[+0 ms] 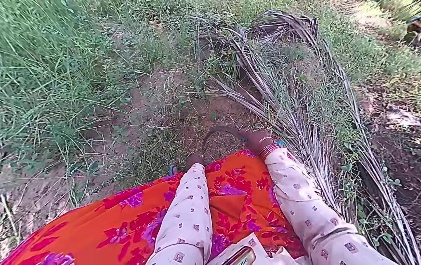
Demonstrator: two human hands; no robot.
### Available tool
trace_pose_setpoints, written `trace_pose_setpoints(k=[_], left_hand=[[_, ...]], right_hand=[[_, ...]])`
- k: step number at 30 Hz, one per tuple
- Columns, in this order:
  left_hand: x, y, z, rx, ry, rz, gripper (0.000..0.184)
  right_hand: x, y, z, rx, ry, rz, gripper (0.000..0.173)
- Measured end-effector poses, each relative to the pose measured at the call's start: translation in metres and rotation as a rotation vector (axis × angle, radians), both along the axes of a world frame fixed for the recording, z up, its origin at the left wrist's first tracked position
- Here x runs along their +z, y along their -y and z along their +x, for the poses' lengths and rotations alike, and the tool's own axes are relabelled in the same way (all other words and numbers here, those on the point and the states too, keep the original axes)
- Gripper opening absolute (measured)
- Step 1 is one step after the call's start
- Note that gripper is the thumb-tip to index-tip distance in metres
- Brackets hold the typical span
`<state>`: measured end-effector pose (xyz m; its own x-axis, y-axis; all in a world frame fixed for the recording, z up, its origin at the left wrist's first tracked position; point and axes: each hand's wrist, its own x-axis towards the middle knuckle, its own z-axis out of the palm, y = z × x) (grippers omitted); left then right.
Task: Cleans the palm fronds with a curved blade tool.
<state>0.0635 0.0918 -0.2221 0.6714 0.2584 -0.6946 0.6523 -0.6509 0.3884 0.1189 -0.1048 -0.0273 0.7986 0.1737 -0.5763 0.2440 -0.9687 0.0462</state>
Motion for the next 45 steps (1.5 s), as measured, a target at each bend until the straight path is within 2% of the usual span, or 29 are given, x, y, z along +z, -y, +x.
trace_pose_setpoints(k=[4,8,12,14,16,18,19,22,24,30,34,39,43,45], left_hand=[[-0.004,0.001,0.002,-0.056,0.028,0.039,0.042],[-0.007,0.008,0.005,-0.038,0.0,0.107,0.042],[-0.015,-0.011,0.0,0.247,0.083,0.035,0.04],[-0.03,-0.023,-0.01,0.408,0.182,0.049,0.038],[-0.04,-0.025,-0.014,0.463,0.211,0.118,0.039],[-0.032,-0.019,-0.014,0.364,0.189,0.145,0.046],[-0.018,-0.016,-0.012,0.259,0.15,0.123,0.049],[-0.006,0.001,0.0,-0.034,0.11,0.072,0.059],[-0.002,0.012,0.003,-0.099,0.09,0.034,0.063],[-0.015,0.01,0.007,-0.009,0.093,-0.006,0.043],[-0.012,0.0,0.006,-0.018,0.024,-0.076,0.047],[-0.01,0.011,0.005,-0.008,0.12,-0.122,0.05],[-0.01,0.01,0.008,-0.036,0.099,-0.197,0.042],[-0.012,0.006,0.005,0.057,0.118,-0.291,0.04]], right_hand=[[-0.003,-0.004,0.003,0.061,-0.11,-0.048,0.059],[0.0,0.007,0.001,0.058,-0.095,-0.012,0.058],[0.02,0.023,-0.006,-0.075,-0.044,0.038,0.057],[0.012,0.028,-0.001,-0.111,0.013,0.043,0.06],[0.008,0.028,0.005,-0.128,0.027,0.049,0.06],[0.009,0.026,0.005,-0.139,0.033,0.067,0.06],[0.009,0.026,0.004,-0.141,0.039,0.083,0.06],[0.009,0.028,0.004,-0.141,0.047,0.115,0.061],[0.009,0.027,0.003,-0.128,0.05,0.119,0.061],[0.013,0.023,0.005,-0.094,-0.018,0.088,0.06],[0.013,0.021,0.005,-0.087,-0.021,0.084,0.06],[0.011,0.017,0.004,-0.116,0.009,0.086,0.059],[0.014,0.015,0.004,-0.108,0.0,0.074,0.062],[0.009,0.018,0.007,-0.087,-0.007,0.072,0.062]])
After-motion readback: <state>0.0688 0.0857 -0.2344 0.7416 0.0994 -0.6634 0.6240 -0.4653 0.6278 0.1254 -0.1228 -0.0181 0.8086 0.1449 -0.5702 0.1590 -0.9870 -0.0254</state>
